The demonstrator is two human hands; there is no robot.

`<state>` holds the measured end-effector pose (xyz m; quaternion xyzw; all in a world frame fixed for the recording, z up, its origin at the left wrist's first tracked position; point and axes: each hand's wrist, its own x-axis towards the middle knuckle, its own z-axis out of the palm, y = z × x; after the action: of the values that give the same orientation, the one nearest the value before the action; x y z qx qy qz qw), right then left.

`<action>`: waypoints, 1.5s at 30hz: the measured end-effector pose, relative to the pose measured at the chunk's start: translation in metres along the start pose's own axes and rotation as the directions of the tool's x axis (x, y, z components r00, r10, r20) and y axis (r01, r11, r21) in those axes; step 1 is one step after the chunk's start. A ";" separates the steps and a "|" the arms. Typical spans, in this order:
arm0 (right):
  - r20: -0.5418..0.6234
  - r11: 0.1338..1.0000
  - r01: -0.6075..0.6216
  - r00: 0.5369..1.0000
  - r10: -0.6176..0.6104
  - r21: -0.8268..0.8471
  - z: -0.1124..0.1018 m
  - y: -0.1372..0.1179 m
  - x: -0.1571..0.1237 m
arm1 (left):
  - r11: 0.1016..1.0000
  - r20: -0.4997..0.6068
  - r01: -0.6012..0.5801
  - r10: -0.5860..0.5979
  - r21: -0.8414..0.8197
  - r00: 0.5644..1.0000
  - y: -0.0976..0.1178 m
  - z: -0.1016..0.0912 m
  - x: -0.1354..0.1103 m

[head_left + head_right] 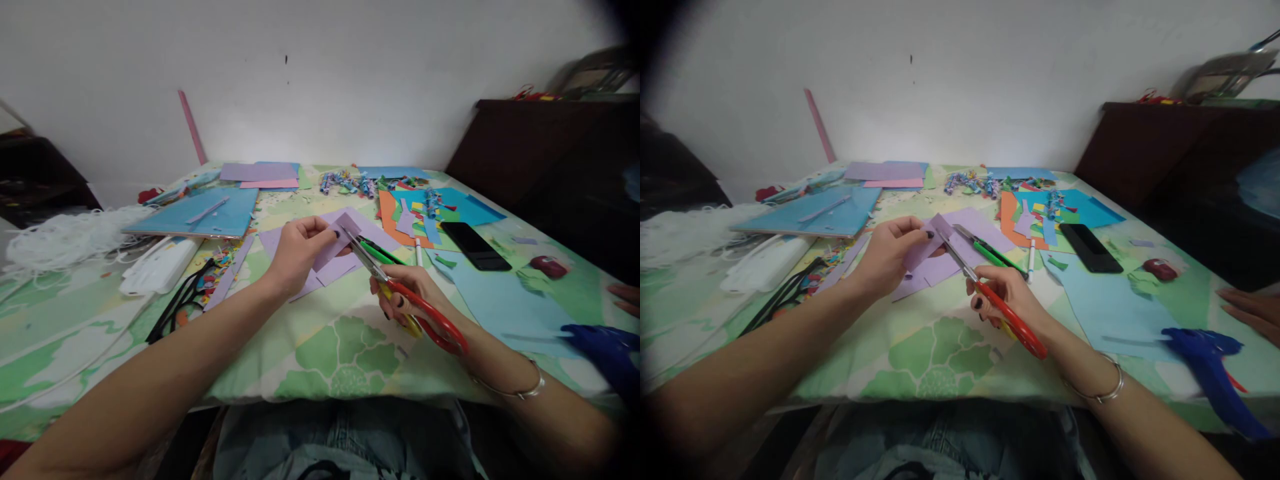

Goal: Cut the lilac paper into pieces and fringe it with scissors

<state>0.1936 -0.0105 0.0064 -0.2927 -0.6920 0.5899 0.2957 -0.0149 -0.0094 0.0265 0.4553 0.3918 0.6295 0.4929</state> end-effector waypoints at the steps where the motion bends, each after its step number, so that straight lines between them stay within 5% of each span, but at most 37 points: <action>1: 0.011 1.000 0.007 1.000 -0.007 0.002 0.000 0.000 0.000 | 1.000 -0.001 0.001 -0.001 0.002 1.000 0.000 0.000 0.000; 30: -0.096 0.994 -0.092 0.992 0.086 -0.052 0.003 0.000 -0.002 | 1.000 -0.012 0.002 -0.002 0.006 1.000 -0.001 -0.002 0.002; 45: 0.011 0.999 -0.001 1.000 0.001 -0.036 0.000 0.001 0.001 | 1.000 -0.008 -0.017 0.017 0.000 1.000 0.000 0.000 0.000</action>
<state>0.1933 -0.0091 0.0052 -0.2953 -0.7039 0.5791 0.2864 -0.0146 -0.0094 0.0266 0.4561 0.3898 0.6353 0.4863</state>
